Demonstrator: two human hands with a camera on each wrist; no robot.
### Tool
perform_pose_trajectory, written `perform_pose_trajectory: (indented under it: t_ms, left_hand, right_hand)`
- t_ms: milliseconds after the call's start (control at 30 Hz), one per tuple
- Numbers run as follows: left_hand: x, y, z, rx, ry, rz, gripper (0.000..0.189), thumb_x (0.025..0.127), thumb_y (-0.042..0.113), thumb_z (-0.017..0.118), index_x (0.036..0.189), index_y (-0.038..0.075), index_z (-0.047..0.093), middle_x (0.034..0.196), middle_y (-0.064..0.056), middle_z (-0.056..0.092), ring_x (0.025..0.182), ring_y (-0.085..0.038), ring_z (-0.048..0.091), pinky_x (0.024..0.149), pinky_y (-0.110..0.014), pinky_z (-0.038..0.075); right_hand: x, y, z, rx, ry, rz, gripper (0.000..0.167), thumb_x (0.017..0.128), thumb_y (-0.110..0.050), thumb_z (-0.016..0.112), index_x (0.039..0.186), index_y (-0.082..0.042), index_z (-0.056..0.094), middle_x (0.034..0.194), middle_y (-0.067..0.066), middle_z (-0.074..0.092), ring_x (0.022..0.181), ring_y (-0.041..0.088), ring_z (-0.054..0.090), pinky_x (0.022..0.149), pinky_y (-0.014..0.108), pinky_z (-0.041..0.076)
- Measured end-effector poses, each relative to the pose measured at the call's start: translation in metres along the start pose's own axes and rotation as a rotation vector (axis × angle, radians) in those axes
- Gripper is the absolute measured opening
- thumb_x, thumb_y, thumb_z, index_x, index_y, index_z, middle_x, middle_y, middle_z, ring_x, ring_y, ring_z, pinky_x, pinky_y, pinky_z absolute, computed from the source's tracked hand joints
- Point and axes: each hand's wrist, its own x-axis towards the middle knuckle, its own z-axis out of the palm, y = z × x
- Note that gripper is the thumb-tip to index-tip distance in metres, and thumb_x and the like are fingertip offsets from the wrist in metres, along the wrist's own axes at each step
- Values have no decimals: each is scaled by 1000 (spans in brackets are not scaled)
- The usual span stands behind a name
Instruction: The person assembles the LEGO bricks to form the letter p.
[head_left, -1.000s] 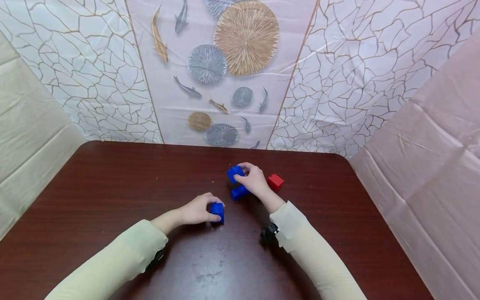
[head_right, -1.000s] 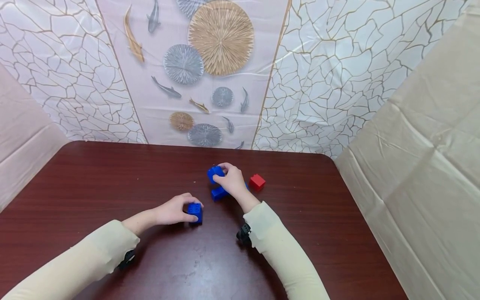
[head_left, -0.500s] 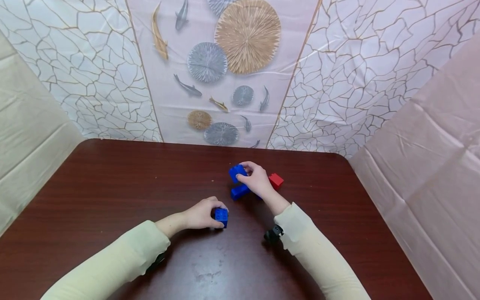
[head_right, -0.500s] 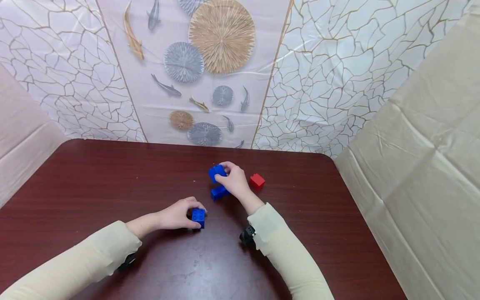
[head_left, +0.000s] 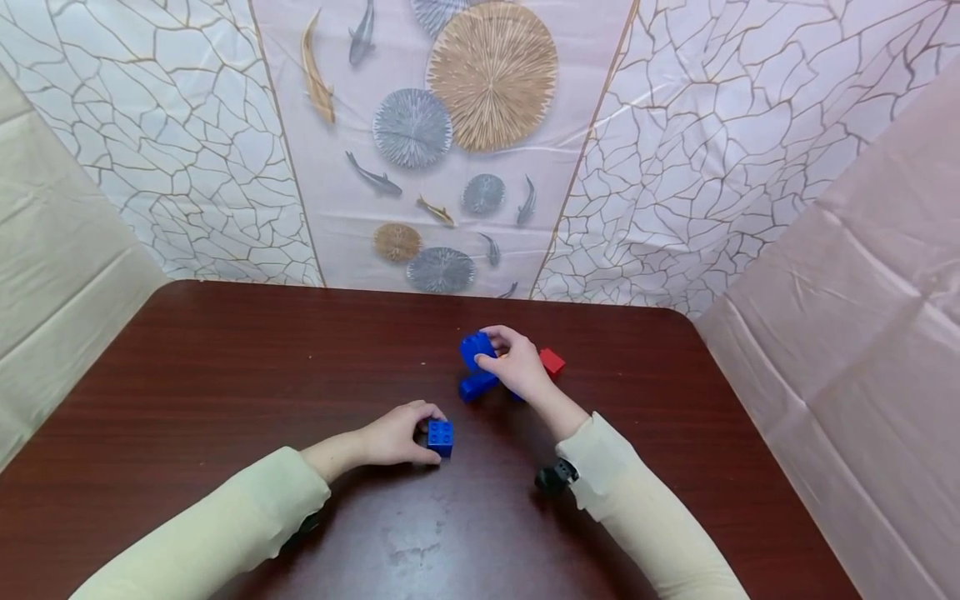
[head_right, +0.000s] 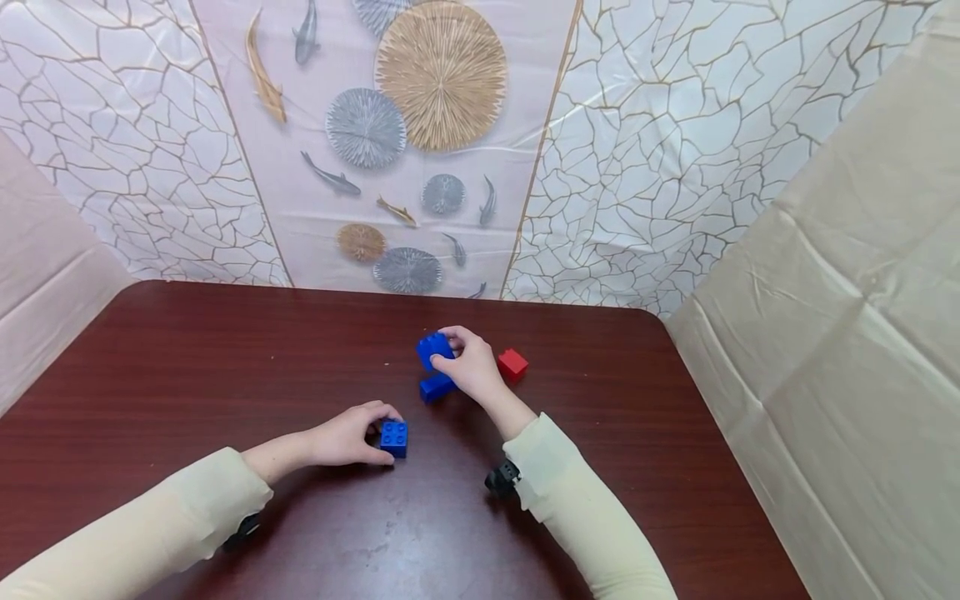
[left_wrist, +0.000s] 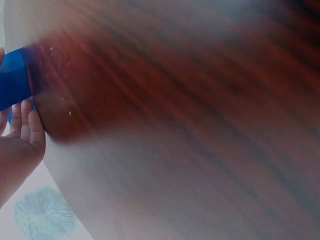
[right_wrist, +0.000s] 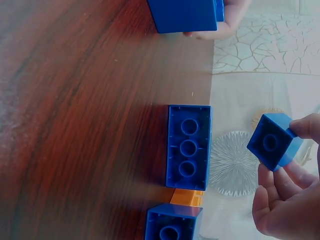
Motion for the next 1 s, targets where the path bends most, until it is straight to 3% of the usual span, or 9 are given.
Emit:
perform_pose_trajectory:
  t_ms: [467, 700, 1000]
  left_hand:
    - [-5, -8, 2, -57, 70, 22, 26, 74, 21, 78, 90, 13, 58, 90, 1, 62, 83, -10, 56, 74, -22, 48]
    - [-6, -10, 2, -81, 58, 10, 26, 74, 22, 78, 89, 14, 58, 89, 1, 62, 82, -9, 56, 74, -21, 47]
    - [-2, -11, 4, -105, 55, 10, 27, 74, 22, 78, 89, 14, 57, 88, 1, 62, 82, -9, 55, 74, -22, 47]
  right_hand:
    - [-13, 0, -1, 88, -45, -32, 39, 82, -7, 67, 120, -4, 57, 117, 19, 63, 110, 32, 57, 97, 44, 47]
    - [-19, -2, 0, 136, -70, -34, 36, 80, 0, 66, 114, -4, 54, 117, 20, 63, 113, 35, 56, 100, 47, 44]
    - [-28, -1, -5, 169, -121, -15, 39, 81, -4, 69, 118, -7, 56, 122, 16, 61, 117, 33, 54, 99, 46, 45]
